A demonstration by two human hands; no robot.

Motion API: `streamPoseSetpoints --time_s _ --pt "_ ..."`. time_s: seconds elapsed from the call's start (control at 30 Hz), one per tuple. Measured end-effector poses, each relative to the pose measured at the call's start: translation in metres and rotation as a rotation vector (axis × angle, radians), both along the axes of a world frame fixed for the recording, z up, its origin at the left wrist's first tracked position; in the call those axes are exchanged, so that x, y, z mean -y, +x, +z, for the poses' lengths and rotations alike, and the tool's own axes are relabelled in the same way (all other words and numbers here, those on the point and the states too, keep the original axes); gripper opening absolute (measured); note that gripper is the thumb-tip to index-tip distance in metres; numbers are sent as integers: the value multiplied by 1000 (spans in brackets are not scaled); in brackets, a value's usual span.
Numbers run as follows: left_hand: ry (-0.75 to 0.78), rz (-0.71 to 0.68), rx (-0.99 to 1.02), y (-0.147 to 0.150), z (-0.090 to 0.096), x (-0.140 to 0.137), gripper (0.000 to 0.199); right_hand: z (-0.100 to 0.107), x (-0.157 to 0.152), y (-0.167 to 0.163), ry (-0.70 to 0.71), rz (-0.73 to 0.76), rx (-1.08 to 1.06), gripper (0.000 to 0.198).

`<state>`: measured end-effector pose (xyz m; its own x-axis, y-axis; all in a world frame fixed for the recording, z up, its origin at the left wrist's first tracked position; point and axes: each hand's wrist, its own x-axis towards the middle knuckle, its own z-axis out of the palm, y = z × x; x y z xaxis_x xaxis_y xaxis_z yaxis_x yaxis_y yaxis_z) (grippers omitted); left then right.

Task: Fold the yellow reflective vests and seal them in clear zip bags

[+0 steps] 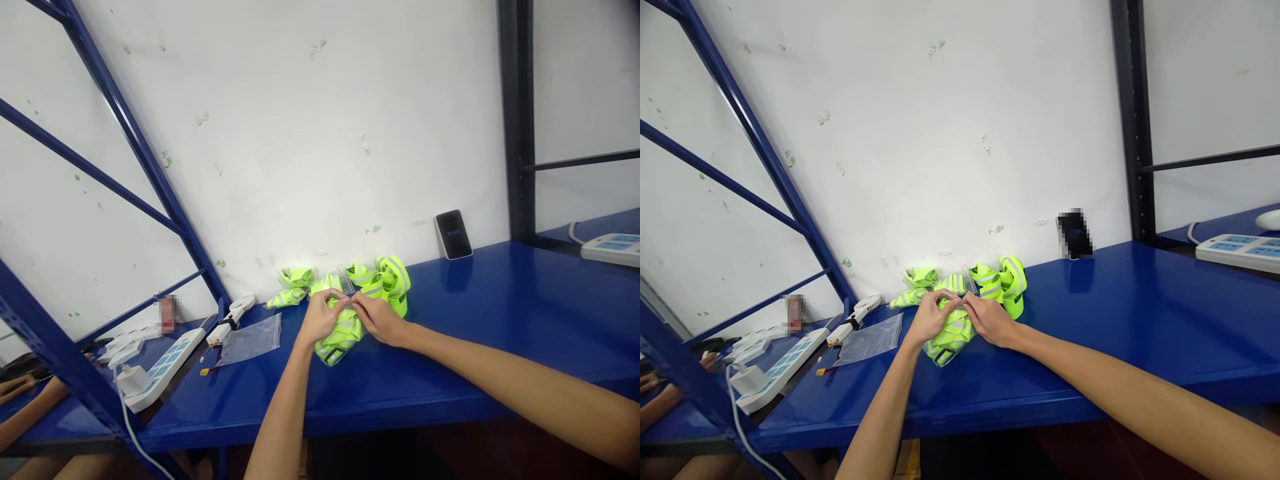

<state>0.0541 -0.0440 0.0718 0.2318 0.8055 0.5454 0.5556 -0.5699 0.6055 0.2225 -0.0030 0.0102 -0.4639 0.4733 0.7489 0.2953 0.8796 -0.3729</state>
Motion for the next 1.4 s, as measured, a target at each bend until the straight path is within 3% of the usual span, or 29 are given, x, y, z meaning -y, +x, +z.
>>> streamPoseSetpoints --time_s 0.23,0.4,0.53,0.7,0.9,1.1,1.23,1.4 --pt "-34 -68 45 -5 7 8 20 10 6 5 -68 84 81 21" --pt "-37 -59 30 -5 9 12 21 13 8 3 -103 121 -22 23" --pt "-1 -13 64 -14 7 10 21 15 7 7 -232 124 -117 30" --pt "55 95 94 -31 6 10 22 21 2 17 -311 231 -30 21" --pt "8 112 -256 -27 43 24 26 30 9 15 -149 168 2 21" --pt "11 122 -824 -7 81 32 21 31 17 12 -165 178 -30 20" --pt "-11 41 -892 -4 84 33 23 33 19 12 -107 187 -46 18" --pt "68 98 -931 0 77 35 23 34 22 8 -159 188 -121 18"
